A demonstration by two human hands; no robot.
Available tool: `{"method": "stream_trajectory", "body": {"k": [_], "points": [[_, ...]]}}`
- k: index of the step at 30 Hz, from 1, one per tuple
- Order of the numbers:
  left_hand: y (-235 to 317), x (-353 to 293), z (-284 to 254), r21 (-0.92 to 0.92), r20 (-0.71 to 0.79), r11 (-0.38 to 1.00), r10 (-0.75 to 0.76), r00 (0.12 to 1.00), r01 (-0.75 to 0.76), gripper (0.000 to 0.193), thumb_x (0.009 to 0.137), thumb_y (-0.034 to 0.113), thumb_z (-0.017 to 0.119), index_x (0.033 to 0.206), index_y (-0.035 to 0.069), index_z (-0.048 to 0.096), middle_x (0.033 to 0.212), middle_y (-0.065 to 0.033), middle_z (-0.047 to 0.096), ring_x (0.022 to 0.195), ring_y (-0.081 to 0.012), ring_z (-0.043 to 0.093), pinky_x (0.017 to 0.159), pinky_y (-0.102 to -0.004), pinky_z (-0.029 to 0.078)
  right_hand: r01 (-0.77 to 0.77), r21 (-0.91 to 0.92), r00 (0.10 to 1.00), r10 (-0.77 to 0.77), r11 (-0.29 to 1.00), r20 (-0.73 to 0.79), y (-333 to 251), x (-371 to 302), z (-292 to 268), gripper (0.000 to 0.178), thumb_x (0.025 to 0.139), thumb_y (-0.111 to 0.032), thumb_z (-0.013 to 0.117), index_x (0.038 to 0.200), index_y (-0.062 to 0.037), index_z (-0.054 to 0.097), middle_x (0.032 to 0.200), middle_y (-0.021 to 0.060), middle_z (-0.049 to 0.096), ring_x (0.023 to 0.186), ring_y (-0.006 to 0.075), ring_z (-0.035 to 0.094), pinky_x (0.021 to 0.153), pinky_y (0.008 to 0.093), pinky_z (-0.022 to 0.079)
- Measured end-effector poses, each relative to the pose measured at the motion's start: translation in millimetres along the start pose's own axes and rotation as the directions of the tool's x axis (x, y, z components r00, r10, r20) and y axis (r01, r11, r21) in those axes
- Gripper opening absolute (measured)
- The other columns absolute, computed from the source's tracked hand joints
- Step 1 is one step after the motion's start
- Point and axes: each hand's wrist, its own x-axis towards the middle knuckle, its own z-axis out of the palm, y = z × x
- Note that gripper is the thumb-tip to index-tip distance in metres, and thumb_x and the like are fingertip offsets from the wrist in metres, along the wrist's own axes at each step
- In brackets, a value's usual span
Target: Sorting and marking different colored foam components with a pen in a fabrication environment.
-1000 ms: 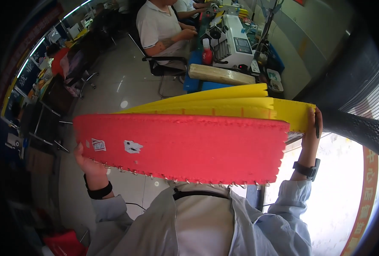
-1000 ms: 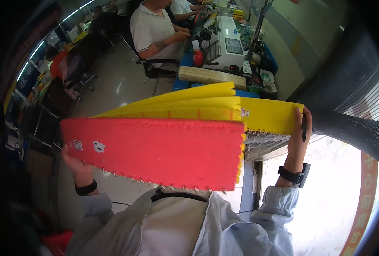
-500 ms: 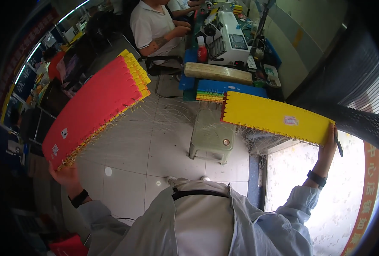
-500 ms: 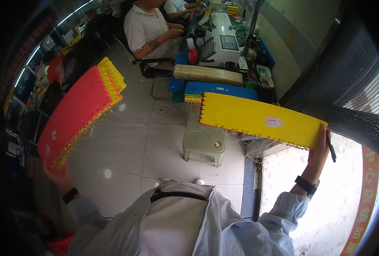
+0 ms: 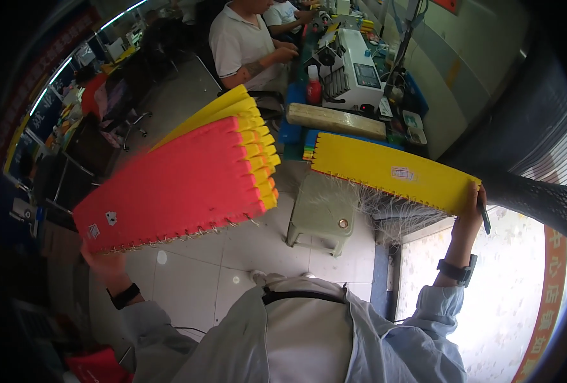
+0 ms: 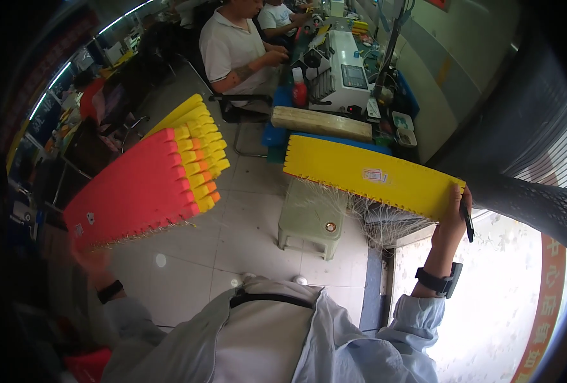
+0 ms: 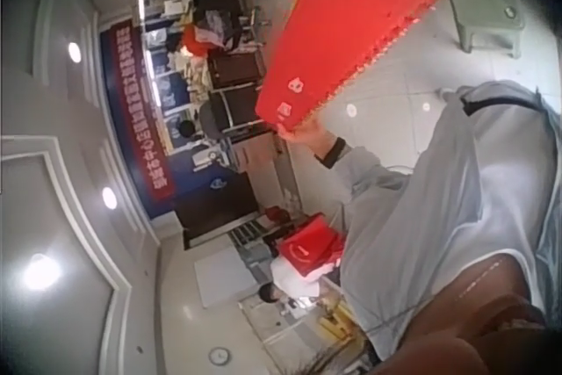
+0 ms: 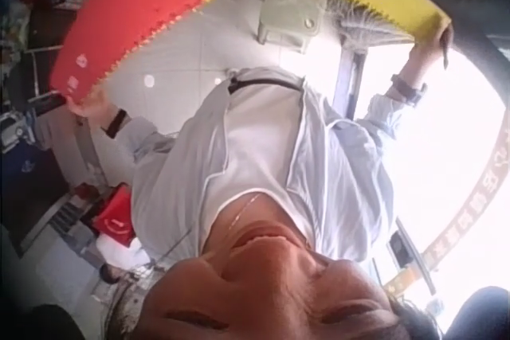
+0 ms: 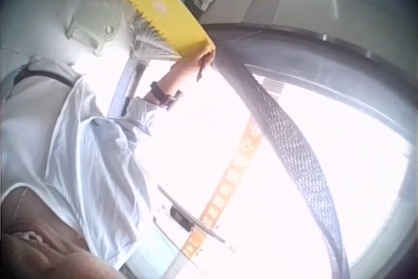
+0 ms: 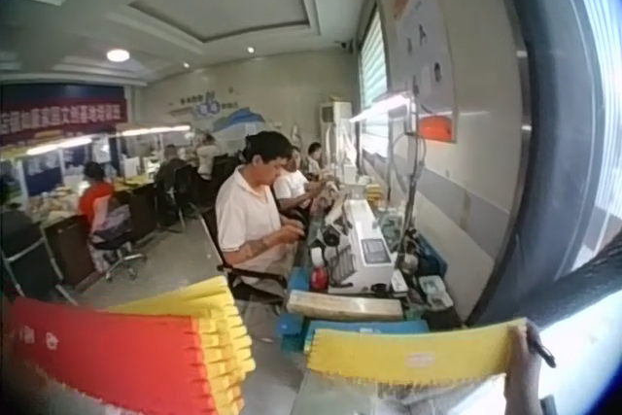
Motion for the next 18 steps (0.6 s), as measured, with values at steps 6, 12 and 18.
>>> {"method": "stream_trajectory", "body": {"k": [6, 12, 18], "points": [[-57.8, -16.7, 59.7, -0.07, 0.231, 0.979, -0.169, 0.958, 0.19, 0.047, 0.079, 0.035, 0.046, 0.118, 0.008, 0.043, 0.117, -0.0091, 0.049, 0.106, -0.0236, 0.048, 0.088, -0.0393, 0.039, -0.098, 0.242, 0.969, 0.037, 0.965, 0.243, 4.0, -18.2, 66.9, 0.032, 0.085, -0.024, 0.053, 0.105, 0.0004, 0.048, 0.091, 0.0072, 0.055, 0.081, 0.0106, 0.051, 0.074, 0.0222, 0.04], [-111.6, -33.5, 149.8, -0.055, 0.327, 0.968, -0.215, 0.92, 0.245, 0.049, 0.077, 0.027, 0.045, 0.119, 0.003, 0.041, 0.117, -0.0106, 0.048, 0.107, -0.0239, 0.047, 0.088, -0.0381, 0.04, -0.216, 0.228, 0.899, 0.102, 0.95, 0.427, -8.4, -25.2, 113.4, 0.038, 0.085, -0.029, 0.052, 0.109, 0.0, 0.047, 0.097, 0.0097, 0.055, 0.084, 0.0153, 0.054, 0.075, 0.0259, 0.043], [-119.0, -41.0, 150.4, -0.117, 0.32, 0.931, -0.294, 0.9, 0.346, 0.05, 0.077, 0.025, 0.045, 0.122, 0.004, 0.037, 0.12, -0.0101, 0.045, 0.109, -0.0241, 0.045, 0.092, -0.0397, 0.036, -0.362, 0.273, 0.82, 0.165, 0.891, 0.548, -3.9, -44.5, 73.8, 0.038, 0.085, -0.029, 0.052, 0.109, -0.0002, 0.047, 0.098, 0.0102, 0.055, 0.085, 0.0164, 0.054, 0.076, 0.0268, 0.043]]}}
